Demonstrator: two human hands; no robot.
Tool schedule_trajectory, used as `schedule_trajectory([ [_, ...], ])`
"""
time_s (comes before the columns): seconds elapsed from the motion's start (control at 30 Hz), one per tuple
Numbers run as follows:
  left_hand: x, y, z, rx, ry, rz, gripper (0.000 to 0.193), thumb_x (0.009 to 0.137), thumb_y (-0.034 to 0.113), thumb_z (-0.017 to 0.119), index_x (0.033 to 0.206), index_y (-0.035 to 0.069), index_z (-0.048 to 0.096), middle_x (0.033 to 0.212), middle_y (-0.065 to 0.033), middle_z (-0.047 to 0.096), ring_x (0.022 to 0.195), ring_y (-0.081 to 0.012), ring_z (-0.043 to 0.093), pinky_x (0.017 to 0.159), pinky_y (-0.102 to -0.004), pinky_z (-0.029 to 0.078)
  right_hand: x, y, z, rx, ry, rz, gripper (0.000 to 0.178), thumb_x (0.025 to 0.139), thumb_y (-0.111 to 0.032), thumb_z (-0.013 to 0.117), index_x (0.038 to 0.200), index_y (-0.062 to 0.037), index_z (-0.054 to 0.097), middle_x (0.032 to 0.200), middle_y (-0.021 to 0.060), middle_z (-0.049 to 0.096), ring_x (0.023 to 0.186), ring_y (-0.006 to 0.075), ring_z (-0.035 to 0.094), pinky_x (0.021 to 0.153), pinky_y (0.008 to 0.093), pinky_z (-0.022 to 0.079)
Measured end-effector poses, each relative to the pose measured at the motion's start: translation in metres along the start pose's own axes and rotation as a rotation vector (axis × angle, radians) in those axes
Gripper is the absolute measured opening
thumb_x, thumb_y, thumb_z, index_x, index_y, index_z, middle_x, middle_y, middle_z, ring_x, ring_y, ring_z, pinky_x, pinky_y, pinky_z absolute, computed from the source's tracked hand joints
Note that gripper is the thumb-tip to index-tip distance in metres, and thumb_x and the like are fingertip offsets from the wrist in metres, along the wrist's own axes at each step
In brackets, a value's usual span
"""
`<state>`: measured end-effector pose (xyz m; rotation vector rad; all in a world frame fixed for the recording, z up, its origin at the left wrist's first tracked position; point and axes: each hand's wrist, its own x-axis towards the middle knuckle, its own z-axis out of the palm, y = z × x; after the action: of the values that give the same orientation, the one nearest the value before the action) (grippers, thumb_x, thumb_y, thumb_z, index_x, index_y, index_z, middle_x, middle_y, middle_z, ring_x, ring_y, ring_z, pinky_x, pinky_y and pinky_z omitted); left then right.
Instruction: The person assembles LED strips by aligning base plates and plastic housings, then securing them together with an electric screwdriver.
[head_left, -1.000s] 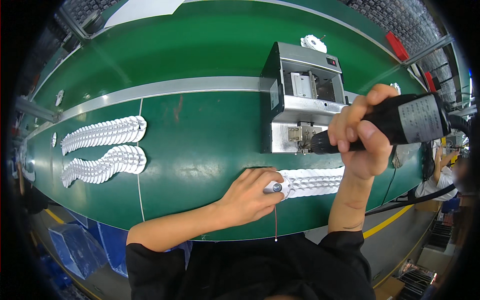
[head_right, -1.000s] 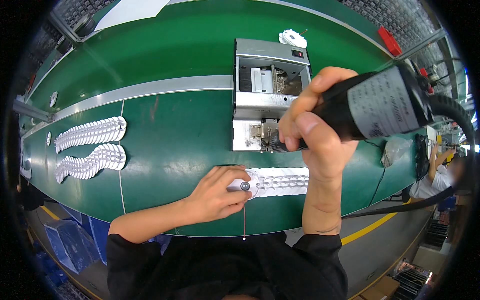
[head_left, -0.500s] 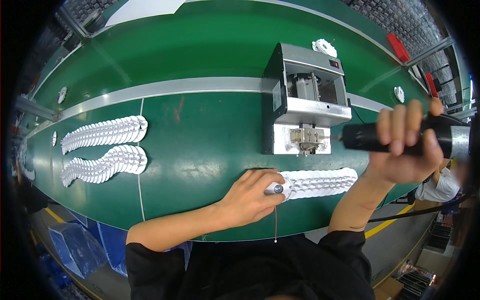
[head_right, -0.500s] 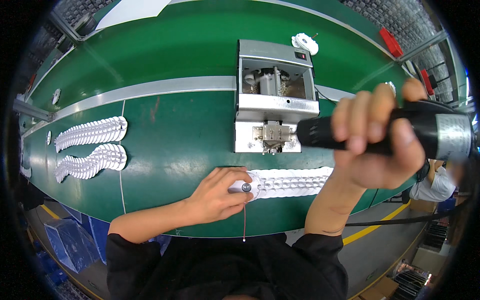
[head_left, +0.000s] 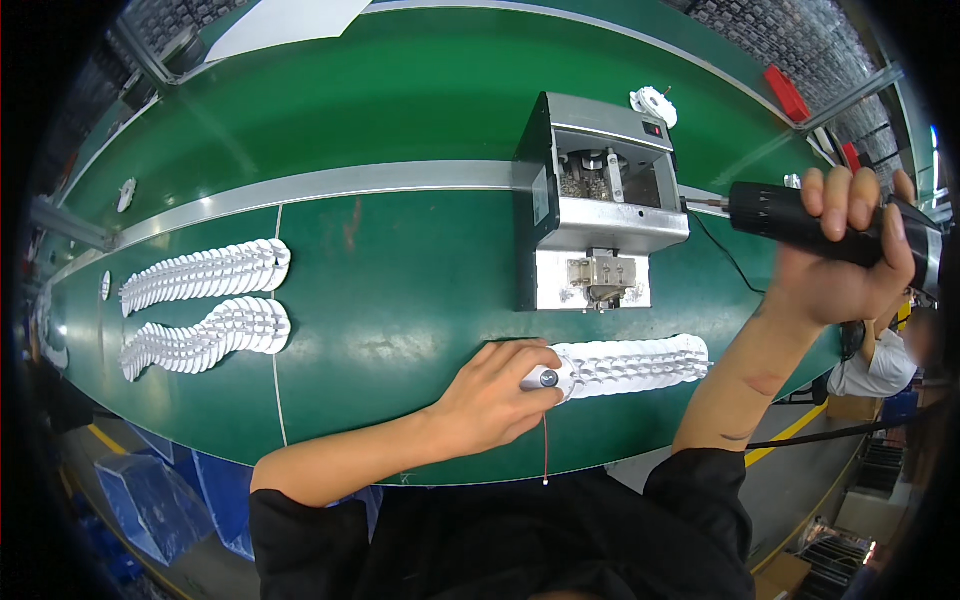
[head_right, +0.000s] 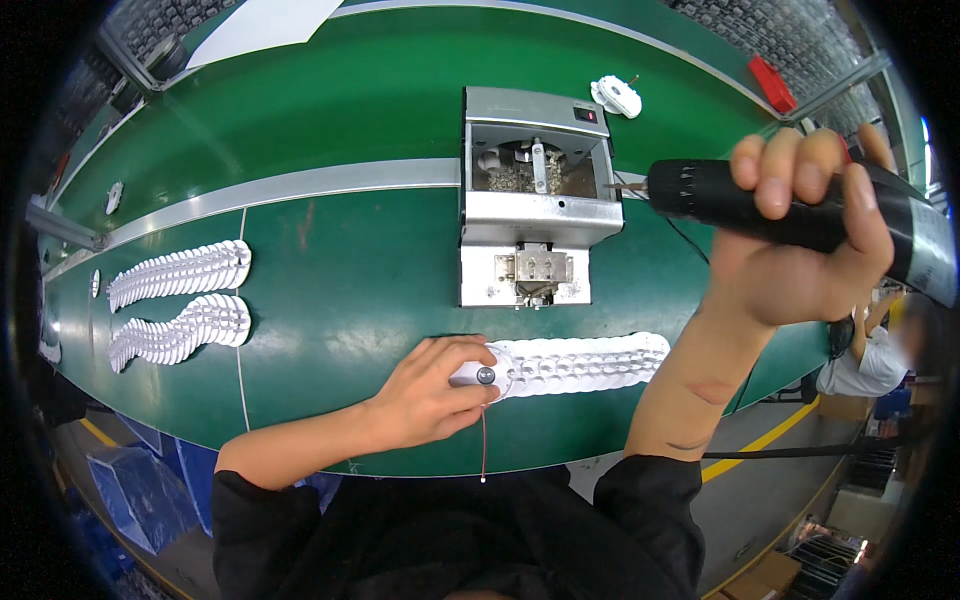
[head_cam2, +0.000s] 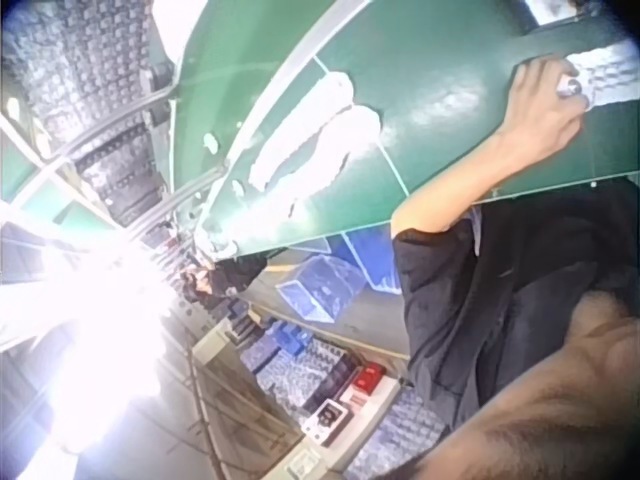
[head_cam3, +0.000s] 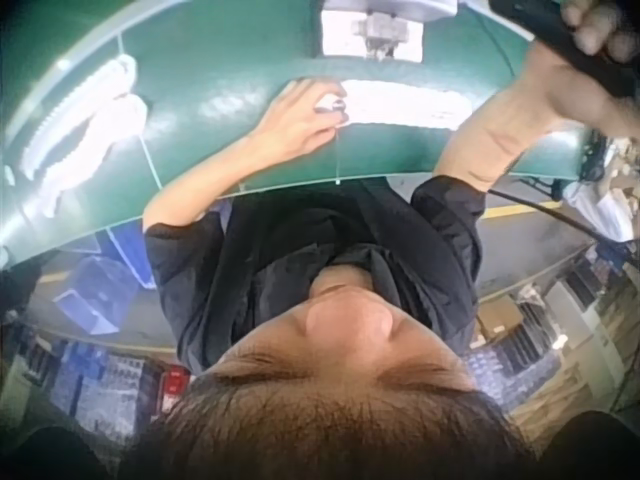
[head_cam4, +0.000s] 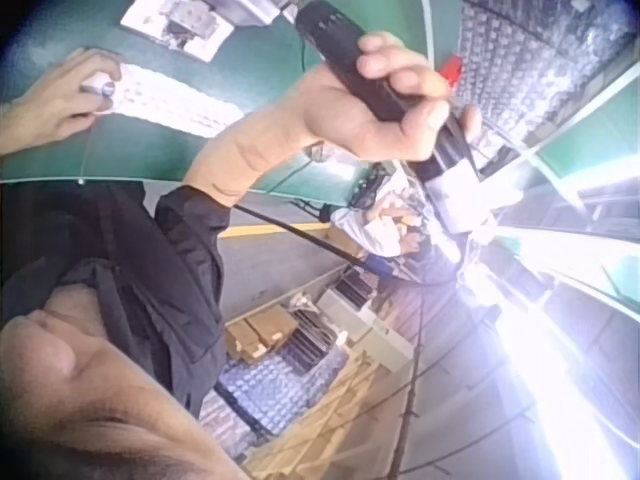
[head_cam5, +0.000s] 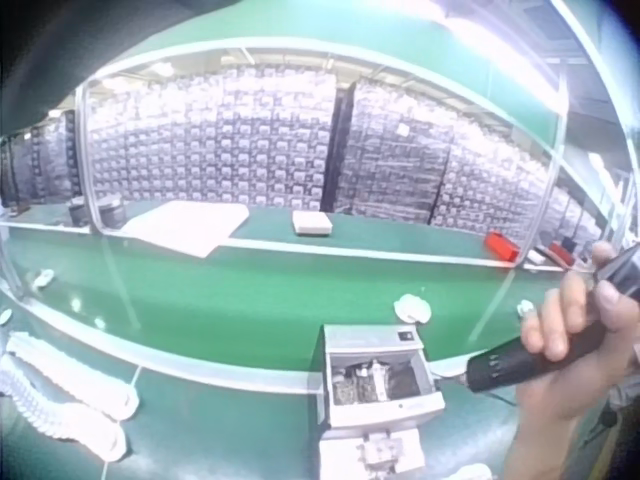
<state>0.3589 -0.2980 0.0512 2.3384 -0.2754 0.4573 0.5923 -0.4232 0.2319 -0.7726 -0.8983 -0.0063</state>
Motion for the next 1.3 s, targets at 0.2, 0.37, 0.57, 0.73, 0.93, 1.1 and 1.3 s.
schedule_trajectory([
  [0.2,0.0,0.0,0.0,-0.02,0.021,0.007,0.027,0.068,0.009,0.076,0.093,0.014,0.067,0.114,-0.006,0.054,0.113,-0.0279,0.055,0.08,-0.0388,0.044,-0.015,0.01,0.0,0.12,-0.095,0.023,0.036,0.087,-0.023,0.048,0.119,-0.0053,0.05,0.072,0.0022,0.045,0.057,0.012,0.043,0.06,0.0319,0.038],
  [0.37,-0.002,-0.001,0.002,-0.013,0.017,0.005,0.028,0.067,0.009,0.076,0.093,0.014,0.067,0.114,-0.006,0.054,0.113,-0.0275,0.055,0.08,-0.0384,0.044,-0.009,0.011,0.003,0.234,-0.042,0.047,0.033,0.088,-0.023,0.048,0.115,-0.0053,0.05,0.071,0.0015,0.044,0.056,0.0109,0.042,0.06,0.0302,0.037],
  [0.57,0.0,0.001,0.0,-0.028,0.013,0.007,0.028,0.067,0.008,0.076,0.093,0.014,0.067,0.115,-0.0058,0.054,0.114,-0.0272,0.055,0.08,-0.0384,0.044,-0.015,0.007,0.0,0.225,-0.048,0.052,0.038,0.088,-0.022,0.048,0.12,-0.0037,0.05,0.071,0.0022,0.045,0.055,0.0109,0.044,0.057,0.0295,0.038],
  [0.73,-0.001,-0.001,0.0,-0.007,0.01,0.002,0.028,0.067,0.009,0.076,0.093,0.014,0.067,0.114,-0.0058,0.054,0.114,-0.0272,0.055,0.081,-0.0384,0.044,-0.033,0.013,0.008,0.247,-0.189,0.167,0.049,0.088,-0.019,0.048,0.133,-0.0024,0.042,0.071,0.0046,0.046,0.053,0.013,0.046,0.053,0.0321,0.041],
  [0.93,-0.001,0.0,0.0,-0.01,0.007,0.0,0.028,0.068,0.009,0.076,0.094,0.014,0.067,0.115,-0.006,0.054,0.114,-0.0275,0.054,0.081,-0.0386,0.045,-0.051,0.028,0.013,0.163,-0.179,0.238,0.049,0.084,-0.014,0.052,0.129,-0.0027,0.039,0.064,0.006,0.046,0.045,0.014,0.046,0.047,0.0321,0.043],
  [1.1,-0.001,0.0,0.0,-0.021,0.004,0.0,0.028,0.068,0.009,0.077,0.094,0.014,0.068,0.115,-0.0067,0.054,0.114,-0.0279,0.054,0.081,-0.0387,0.045,-0.055,0.035,0.012,0.137,-0.216,0.258,0.046,0.083,-0.013,0.054,0.125,-0.0023,0.039,0.064,0.006,0.047,0.044,0.0137,0.046,0.046,0.0307,0.044],
  [1.3,0.0,0.0,-0.001,-0.021,0.006,0.003,0.028,0.067,0.009,0.076,0.093,0.013,0.067,0.114,-0.0069,0.054,0.114,-0.0282,0.054,0.081,-0.0387,0.045,-0.06,0.037,0.017,0.073,-0.194,0.285,0.044,0.08,-0.011,0.056,0.12,-0.0028,0.04,0.063,0.007,0.048,0.044,0.0136,0.046,0.045,0.0308,0.044],
])
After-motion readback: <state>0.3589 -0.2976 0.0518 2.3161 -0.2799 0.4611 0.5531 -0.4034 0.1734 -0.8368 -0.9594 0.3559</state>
